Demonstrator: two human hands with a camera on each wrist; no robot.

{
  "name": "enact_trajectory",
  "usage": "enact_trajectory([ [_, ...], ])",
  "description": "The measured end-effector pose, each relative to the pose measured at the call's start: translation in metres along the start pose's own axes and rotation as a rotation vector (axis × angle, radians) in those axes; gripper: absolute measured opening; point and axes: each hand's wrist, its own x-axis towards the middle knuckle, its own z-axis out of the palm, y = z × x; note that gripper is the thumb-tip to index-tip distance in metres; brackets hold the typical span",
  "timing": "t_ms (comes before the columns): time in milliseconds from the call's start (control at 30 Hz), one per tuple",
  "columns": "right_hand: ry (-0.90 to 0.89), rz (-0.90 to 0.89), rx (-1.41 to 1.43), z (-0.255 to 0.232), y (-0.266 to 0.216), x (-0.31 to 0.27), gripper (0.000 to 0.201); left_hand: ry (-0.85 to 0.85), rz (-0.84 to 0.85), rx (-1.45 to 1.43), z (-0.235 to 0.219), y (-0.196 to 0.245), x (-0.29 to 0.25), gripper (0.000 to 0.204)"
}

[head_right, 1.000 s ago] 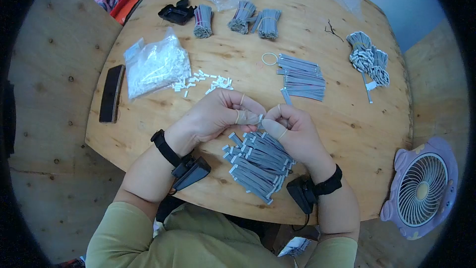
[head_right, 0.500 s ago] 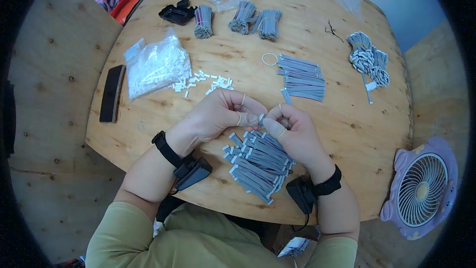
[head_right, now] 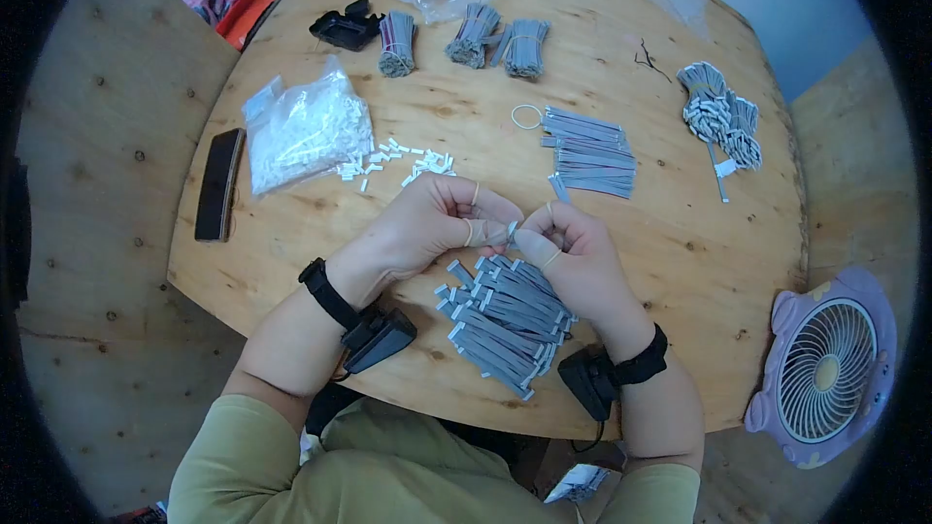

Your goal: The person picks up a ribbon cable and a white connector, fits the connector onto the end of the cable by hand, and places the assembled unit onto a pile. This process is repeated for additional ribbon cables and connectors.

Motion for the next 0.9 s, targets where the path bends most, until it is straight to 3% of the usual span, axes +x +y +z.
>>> enact_trajectory([
  [667,0.018,-0.015,0.012,0.001,-0.0009,-0.0009,0.004,0.05,-0.001,-0.069,0.0025,-0.0019,0.0005,0.016],
  [900,0.016,-0.101,-0.03,-0.0001,0.0021,-0.0004,0.004,0.09,-0.036,-0.153,0.0058,-0.0036,0.0013,0.017],
])
